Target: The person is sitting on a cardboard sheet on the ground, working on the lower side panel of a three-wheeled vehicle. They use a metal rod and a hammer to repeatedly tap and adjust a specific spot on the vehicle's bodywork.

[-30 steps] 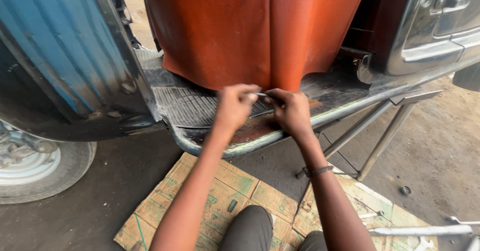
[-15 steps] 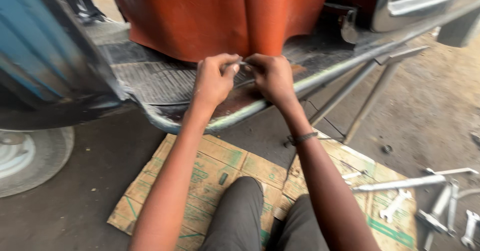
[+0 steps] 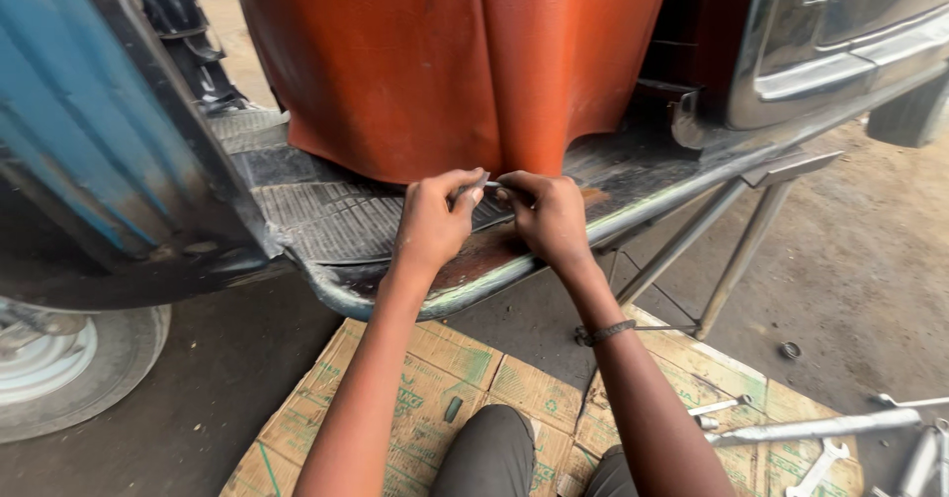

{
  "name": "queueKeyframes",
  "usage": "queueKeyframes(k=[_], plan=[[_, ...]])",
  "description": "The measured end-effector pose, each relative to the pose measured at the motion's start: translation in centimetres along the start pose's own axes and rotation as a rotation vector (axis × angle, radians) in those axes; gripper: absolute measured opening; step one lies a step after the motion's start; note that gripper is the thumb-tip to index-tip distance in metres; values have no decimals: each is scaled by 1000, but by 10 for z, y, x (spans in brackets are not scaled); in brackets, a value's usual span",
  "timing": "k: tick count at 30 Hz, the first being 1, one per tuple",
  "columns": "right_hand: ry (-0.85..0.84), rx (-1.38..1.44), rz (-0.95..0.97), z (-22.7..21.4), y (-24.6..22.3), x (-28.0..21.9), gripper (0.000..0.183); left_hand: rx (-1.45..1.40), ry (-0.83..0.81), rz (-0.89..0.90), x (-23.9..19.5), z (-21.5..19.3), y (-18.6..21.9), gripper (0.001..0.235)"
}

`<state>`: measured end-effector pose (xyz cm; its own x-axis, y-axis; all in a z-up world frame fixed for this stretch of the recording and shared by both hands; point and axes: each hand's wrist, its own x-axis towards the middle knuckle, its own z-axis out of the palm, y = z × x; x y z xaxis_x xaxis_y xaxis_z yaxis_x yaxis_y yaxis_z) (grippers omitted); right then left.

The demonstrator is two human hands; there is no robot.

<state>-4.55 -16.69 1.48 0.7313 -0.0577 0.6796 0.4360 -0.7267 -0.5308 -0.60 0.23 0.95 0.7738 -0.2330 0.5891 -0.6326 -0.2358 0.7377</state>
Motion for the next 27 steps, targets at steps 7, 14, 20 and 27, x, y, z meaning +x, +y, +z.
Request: queueKeyframes(k=[7, 14, 20, 27], plan=[[9, -27, -51, 0, -1, -1, 13, 19, -55, -11, 4, -1, 4, 26], [-23, 18, 5, -4, -1, 0, 14, 98, -8, -21, -4, 1, 11, 25], [-19, -68, 26, 0, 1, 1, 12, 118, 47, -44, 1, -3, 10, 23], [-35, -136, -12, 3, 3, 0, 14, 216, 75, -168, 3, -11, 2, 23]])
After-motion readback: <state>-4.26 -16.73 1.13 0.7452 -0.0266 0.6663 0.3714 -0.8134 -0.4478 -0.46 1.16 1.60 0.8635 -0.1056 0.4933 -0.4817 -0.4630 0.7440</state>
